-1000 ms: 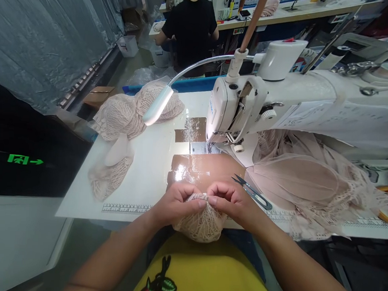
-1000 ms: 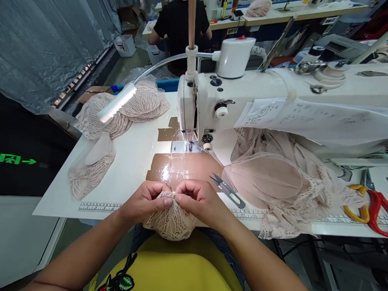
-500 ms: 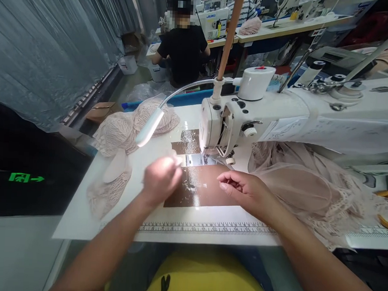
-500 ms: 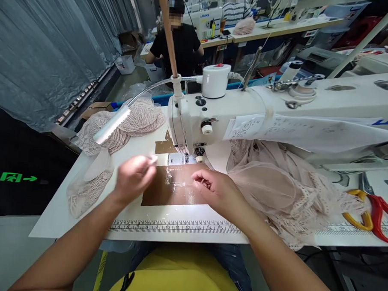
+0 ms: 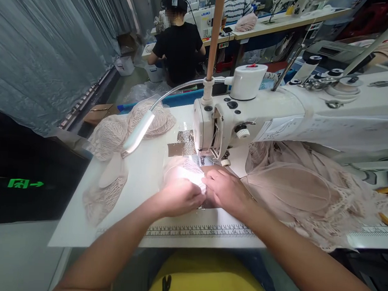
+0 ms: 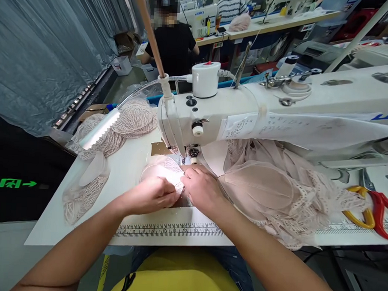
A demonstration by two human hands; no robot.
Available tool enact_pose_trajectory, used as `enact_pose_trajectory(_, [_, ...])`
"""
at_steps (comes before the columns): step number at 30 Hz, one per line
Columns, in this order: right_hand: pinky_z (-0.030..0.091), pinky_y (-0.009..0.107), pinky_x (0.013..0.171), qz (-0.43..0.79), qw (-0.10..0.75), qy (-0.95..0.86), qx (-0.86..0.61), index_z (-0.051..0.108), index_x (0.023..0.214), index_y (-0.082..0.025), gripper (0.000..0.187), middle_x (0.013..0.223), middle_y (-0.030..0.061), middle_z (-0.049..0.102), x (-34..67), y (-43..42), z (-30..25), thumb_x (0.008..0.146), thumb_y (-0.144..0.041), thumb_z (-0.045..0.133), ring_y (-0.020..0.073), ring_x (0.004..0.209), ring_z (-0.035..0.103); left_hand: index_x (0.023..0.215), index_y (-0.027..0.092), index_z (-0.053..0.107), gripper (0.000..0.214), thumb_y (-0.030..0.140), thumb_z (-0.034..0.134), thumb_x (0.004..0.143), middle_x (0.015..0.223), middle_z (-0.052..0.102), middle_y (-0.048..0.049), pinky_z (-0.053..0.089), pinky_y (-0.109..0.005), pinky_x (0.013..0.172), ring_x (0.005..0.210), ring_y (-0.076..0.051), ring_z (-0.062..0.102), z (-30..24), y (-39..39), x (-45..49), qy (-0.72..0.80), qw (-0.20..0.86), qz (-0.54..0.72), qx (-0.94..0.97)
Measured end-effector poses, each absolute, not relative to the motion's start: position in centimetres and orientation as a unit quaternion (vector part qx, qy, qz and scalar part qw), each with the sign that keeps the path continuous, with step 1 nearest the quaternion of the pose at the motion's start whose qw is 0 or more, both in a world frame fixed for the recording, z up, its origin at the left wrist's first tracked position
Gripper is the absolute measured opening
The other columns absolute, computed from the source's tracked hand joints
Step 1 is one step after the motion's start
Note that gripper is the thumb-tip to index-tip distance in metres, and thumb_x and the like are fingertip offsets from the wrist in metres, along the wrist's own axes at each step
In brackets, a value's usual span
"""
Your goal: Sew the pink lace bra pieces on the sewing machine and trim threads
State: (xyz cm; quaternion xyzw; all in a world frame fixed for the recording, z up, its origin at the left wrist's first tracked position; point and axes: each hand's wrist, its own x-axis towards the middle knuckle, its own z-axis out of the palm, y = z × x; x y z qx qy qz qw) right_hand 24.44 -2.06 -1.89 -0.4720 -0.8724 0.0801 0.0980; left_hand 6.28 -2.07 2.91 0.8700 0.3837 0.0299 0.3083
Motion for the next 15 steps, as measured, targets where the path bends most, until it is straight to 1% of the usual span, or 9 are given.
enact_pose_trajectory(1, [0.031, 0.028, 0.059, 0.065, 0.098, -0.874, -0.471, 0.065, 0.081, -0.017, 0.019, 0.079, 0.0032, 0.056, 24.4, -2.1, -2.1, 0.078, -0.004, 0.051, 0.0154, 0.072, 0.045, 0.058, 0.016, 0.053, 0.041, 0.032, 0.039, 0.094, 0.053, 0.052, 0.0002, 0.035, -0.023, 0.048, 0.048, -0.010, 0.044, 3.4, -1.7, 5.8, 0.369, 0.366, 0.026, 0.854])
enact_pose_trajectory(2, [0.030, 0.028, 0.058, 0.052, 0.102, -0.874, -0.471, 0.065, 0.084, -0.017, 0.021, 0.079, 0.0034, 0.056, 24.5, -2.1, -2.3, 0.078, -0.003, 0.051, 0.0156, 0.072, 0.044, 0.063, 0.016, 0.056, 0.040, 0.034, 0.039, 0.094, 0.056, 0.055, 0.0005, 0.035, -0.022, 0.048, 0.050, -0.010, 0.046, 3.5, -1.3, 5.4, 0.365, 0.390, 0.038, 0.844])
enact_pose_trajectory(3, [0.030, 0.028, 0.058, 0.039, 0.108, -0.874, -0.472, 0.066, 0.088, -0.017, 0.024, 0.080, 0.0038, 0.056, 24.5, -2.0, -2.5, 0.079, -0.002, 0.049, 0.0161, 0.073, 0.045, 0.069, 0.016, 0.059, 0.036, 0.034, 0.040, 0.094, 0.061, 0.058, -0.0001, 0.038, -0.021, 0.049, 0.053, -0.010, 0.050, 3.2, -0.8, 5.1, 0.373, 0.382, 0.063, 0.843])
enact_pose_trajectory(4, [0.031, 0.028, 0.058, 0.028, 0.113, -0.872, -0.475, 0.067, 0.091, -0.017, 0.026, 0.081, 0.0044, 0.056, 24.5, -2.0, -2.7, 0.081, -0.002, 0.048, 0.0166, 0.074, 0.045, 0.076, 0.016, 0.063, 0.032, 0.033, 0.042, 0.093, 0.067, 0.062, -0.0014, 0.042, -0.022, 0.054, 0.060, -0.012, 0.054, 2.6, -0.4, 5.0, 0.383, 0.350, 0.099, 0.849])
enact_pose_trajectory(6, [0.032, 0.028, 0.060, 0.013, 0.118, -0.868, -0.482, 0.068, 0.096, -0.018, 0.029, 0.082, 0.0051, 0.057, 24.5, -1.9, -2.9, 0.083, -0.003, 0.046, 0.0174, 0.077, 0.047, 0.092, 0.016, 0.067, 0.025, 0.028, 0.045, 0.092, 0.085, 0.068, -0.0063, 0.049, -0.027, 0.067, 0.076, -0.016, 0.062, 0.9, 0.2, 5.1, 0.392, 0.256, 0.166, 0.868])
enact_pose_trajectory(8, [0.034, 0.029, 0.063, 0.011, 0.113, -0.863, -0.491, 0.068, 0.101, -0.019, 0.031, 0.084, 0.0052, 0.059, 24.4, -1.7, -2.9, 0.083, -0.003, 0.048, 0.0176, 0.077, 0.048, 0.104, 0.014, 0.067, 0.028, 0.025, 0.045, 0.092, 0.108, 0.068, -0.0119, 0.053, -0.032, 0.077, 0.091, -0.021, 0.064, -1.0, 0.6, 5.3, 0.377, 0.190, 0.195, 0.885])
enact_pose_trajectory(9, [0.035, 0.029, 0.064, 0.014, 0.108, -0.862, -0.495, 0.068, 0.105, -0.019, 0.034, 0.086, 0.0052, 0.060, 24.3, -1.7, -2.9, 0.082, -0.003, 0.048, 0.0176, 0.077, 0.049, 0.108, 0.013, 0.066, 0.030, 0.025, 0.044, 0.092, 0.115, 0.066, -0.0138, 0.053, -0.034, 0.079, 0.095, -0.022, 0.065, -1.8, 0.7, 5.4, 0.373, 0.163, 0.197, 0.892])
enact_pose_trajectory(11, [0.035, 0.029, 0.063, 0.020, 0.096, -0.857, -0.506, 0.066, 0.111, -0.020, 0.039, 0.089, 0.0055, 0.061, 24.2, -1.5, -2.6, 0.082, -0.001, 0.048, 0.0174, 0.076, 0.050, 0.112, 0.011, 0.065, 0.033, 0.026, 0.042, 0.094, 0.122, 0.062, -0.0157, 0.055, -0.038, 0.080, 0.098, -0.024, 0.065, -2.7, 1.0, 5.5, 0.371, 0.121, 0.186, 0.902])
enact_pose_trajectory(15, [0.031, 0.028, 0.056, 0.042, 0.066, -0.836, -0.544, 0.065, 0.112, -0.022, 0.045, 0.091, 0.0058, 0.062, 23.8, -1.1, -2.0, 0.080, 0.002, 0.046, 0.0162, 0.071, 0.051, 0.115, 0.012, 0.064, 0.034, 0.027, 0.042, 0.094, 0.125, 0.061, -0.0152, 0.055, -0.039, 0.081, 0.101, -0.025, 0.064, -3.1, 2.0, 5.5, 0.373, 0.098, 0.171, 0.906])
